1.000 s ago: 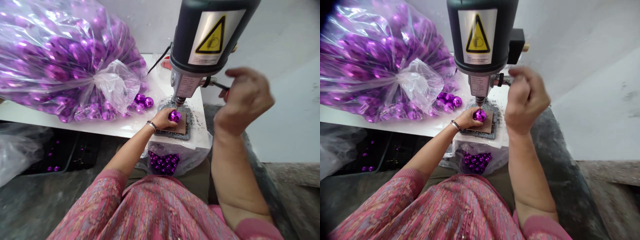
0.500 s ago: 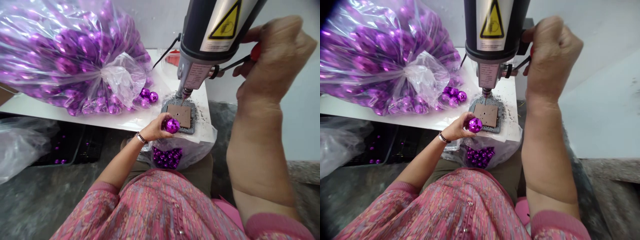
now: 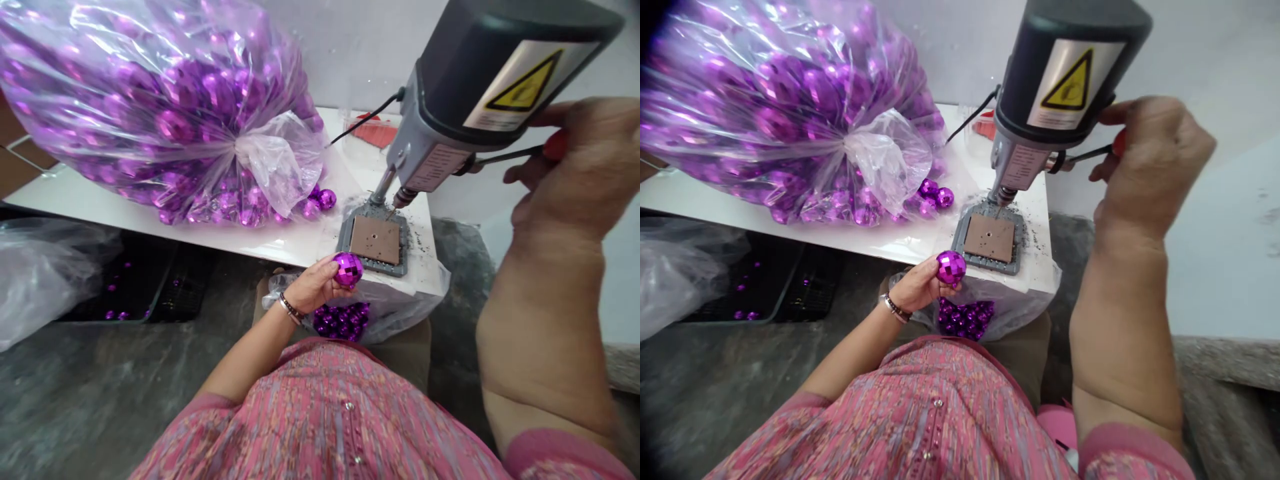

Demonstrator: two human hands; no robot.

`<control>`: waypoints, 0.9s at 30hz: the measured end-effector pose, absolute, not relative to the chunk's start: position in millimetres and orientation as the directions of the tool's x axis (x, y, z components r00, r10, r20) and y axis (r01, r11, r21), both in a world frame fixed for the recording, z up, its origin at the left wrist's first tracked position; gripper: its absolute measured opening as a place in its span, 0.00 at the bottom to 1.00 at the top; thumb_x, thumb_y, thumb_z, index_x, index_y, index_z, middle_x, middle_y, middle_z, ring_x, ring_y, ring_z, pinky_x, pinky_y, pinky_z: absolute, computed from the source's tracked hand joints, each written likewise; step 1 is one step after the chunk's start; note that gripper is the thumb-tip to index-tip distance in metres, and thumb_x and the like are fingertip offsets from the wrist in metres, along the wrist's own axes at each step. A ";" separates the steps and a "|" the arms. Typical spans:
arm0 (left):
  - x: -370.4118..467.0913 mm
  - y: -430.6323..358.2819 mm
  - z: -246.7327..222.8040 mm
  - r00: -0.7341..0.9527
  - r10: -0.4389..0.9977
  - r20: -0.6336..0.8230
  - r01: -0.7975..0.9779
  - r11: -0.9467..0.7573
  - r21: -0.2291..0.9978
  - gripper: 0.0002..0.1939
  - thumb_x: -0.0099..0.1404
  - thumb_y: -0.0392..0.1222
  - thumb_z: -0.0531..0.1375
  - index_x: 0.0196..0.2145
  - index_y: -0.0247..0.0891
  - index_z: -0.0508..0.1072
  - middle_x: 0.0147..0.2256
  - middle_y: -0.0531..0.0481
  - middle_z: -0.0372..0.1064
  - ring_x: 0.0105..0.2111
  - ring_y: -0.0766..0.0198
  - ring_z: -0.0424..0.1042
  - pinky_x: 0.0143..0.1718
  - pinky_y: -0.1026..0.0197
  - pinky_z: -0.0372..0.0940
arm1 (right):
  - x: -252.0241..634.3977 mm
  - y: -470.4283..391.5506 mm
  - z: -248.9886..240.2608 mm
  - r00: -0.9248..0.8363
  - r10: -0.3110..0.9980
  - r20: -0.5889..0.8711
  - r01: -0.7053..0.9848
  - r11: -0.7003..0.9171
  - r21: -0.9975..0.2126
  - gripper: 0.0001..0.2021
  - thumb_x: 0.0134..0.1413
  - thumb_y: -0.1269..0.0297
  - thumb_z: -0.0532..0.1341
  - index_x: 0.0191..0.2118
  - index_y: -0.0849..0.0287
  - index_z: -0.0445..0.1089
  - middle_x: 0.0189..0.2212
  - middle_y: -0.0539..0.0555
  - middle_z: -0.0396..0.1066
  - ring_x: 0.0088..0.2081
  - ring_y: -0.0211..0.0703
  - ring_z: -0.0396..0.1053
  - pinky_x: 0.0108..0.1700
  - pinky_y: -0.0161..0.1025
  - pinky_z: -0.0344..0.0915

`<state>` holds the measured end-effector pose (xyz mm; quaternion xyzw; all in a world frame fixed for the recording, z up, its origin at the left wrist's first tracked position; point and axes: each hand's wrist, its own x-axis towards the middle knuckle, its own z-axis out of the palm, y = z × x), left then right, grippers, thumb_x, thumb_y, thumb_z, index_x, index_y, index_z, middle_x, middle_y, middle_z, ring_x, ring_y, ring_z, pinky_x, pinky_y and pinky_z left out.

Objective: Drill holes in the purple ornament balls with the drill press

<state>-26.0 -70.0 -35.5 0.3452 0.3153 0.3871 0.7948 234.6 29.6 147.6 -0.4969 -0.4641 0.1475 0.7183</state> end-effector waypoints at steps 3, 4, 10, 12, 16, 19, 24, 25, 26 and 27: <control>-32.0 -70.7 -42.2 0.508 0.806 -0.304 -0.454 0.551 0.700 0.34 0.59 0.68 0.71 0.53 0.42 0.74 0.42 0.45 0.80 0.40 0.58 0.81 0.43 0.56 0.76 | 233.7 24.4 146.0 0.545 0.668 0.507 0.256 0.443 -0.859 0.13 0.59 0.62 0.57 0.34 0.61 0.78 0.20 0.46 0.60 0.18 0.24 0.58 0.20 0.29 0.49; -33.9 -69.7 -43.7 0.506 0.800 -0.323 -0.462 0.568 0.681 0.34 0.60 0.68 0.70 0.53 0.42 0.74 0.43 0.44 0.80 0.41 0.58 0.82 0.44 0.56 0.76 | 233.5 23.1 145.7 0.551 0.673 0.493 0.251 0.430 -0.867 0.13 0.59 0.62 0.58 0.34 0.60 0.79 0.21 0.46 0.61 0.19 0.23 0.59 0.20 0.29 0.50; -47.4 -61.8 -40.9 0.490 0.799 -0.349 -0.396 0.560 0.728 0.40 0.61 0.68 0.69 0.65 0.49 0.67 0.46 0.46 0.80 0.40 0.58 0.82 0.43 0.56 0.76 | 231.3 21.0 142.4 0.585 0.665 0.465 0.233 0.410 -0.881 0.12 0.56 0.59 0.61 0.36 0.59 0.80 0.23 0.45 0.65 0.22 0.24 0.64 0.22 0.29 0.50; -53.4 -62.5 -38.9 0.493 0.811 -0.316 -0.248 0.479 0.842 0.40 0.63 0.68 0.68 0.66 0.48 0.67 0.47 0.44 0.80 0.40 0.57 0.81 0.44 0.54 0.75 | 229.7 21.6 140.8 0.593 0.654 0.471 0.211 0.438 -0.874 0.13 0.55 0.57 0.62 0.36 0.60 0.80 0.23 0.45 0.64 0.22 0.24 0.64 0.22 0.29 0.50; -61.1 -71.4 -41.3 0.541 0.827 -0.154 0.190 0.058 0.980 0.29 0.67 0.61 0.67 0.61 0.45 0.76 0.57 0.40 0.77 0.56 0.50 0.77 0.62 0.46 0.70 | 228.2 22.5 137.9 0.580 0.639 0.505 0.201 0.489 -0.849 0.13 0.55 0.57 0.61 0.34 0.61 0.79 0.25 0.46 0.65 0.21 0.25 0.64 0.21 0.30 0.50; -60.5 -78.9 -42.5 0.547 0.829 -0.118 0.416 -0.147 0.897 0.27 0.68 0.56 0.66 0.60 0.44 0.78 0.59 0.38 0.76 0.59 0.47 0.75 0.64 0.45 0.69 | 229.0 22.0 135.3 0.551 0.633 0.544 0.241 0.503 -0.830 0.13 0.58 0.59 0.60 0.34 0.63 0.77 0.23 0.46 0.62 0.20 0.26 0.63 0.20 0.30 0.51; -52.9 -52.6 -16.5 0.343 0.938 -0.045 0.674 -0.212 0.707 0.17 0.72 0.47 0.62 0.55 0.42 0.81 0.47 0.44 0.83 0.45 0.56 0.80 0.54 0.53 0.74 | 228.8 21.8 133.5 0.482 0.647 0.591 0.252 0.543 -0.801 0.16 0.62 0.59 0.57 0.33 0.65 0.76 0.21 0.46 0.61 0.17 0.24 0.57 0.19 0.30 0.47; -50.0 -37.9 -7.2 0.290 0.957 0.010 0.711 -0.223 0.667 0.16 0.73 0.45 0.60 0.54 0.41 0.81 0.45 0.45 0.83 0.44 0.57 0.80 0.53 0.55 0.74 | 228.3 21.8 134.3 0.483 0.647 0.590 0.251 0.543 -0.801 0.16 0.62 0.61 0.57 0.32 0.67 0.76 0.21 0.46 0.61 0.16 0.24 0.56 0.18 0.31 0.46; -46.4 -20.6 2.5 0.235 0.968 0.084 0.757 -0.236 0.610 0.16 0.74 0.42 0.59 0.53 0.40 0.81 0.47 0.44 0.83 0.47 0.56 0.80 0.55 0.55 0.74 | 227.9 21.7 135.6 0.483 0.651 0.586 0.252 0.538 -0.804 0.15 0.62 0.63 0.56 0.31 0.68 0.75 0.20 0.46 0.61 0.16 0.24 0.54 0.18 0.31 0.46; -42.1 -1.6 12.1 0.188 0.971 0.146 0.811 -0.238 0.535 0.17 0.73 0.38 0.57 0.53 0.39 0.81 0.50 0.42 0.82 0.51 0.54 0.79 0.57 0.54 0.72 | 227.7 21.3 137.1 0.477 0.659 0.581 0.256 0.528 -0.810 0.15 0.62 0.64 0.56 0.31 0.69 0.75 0.19 0.46 0.59 0.16 0.24 0.54 0.19 0.32 0.46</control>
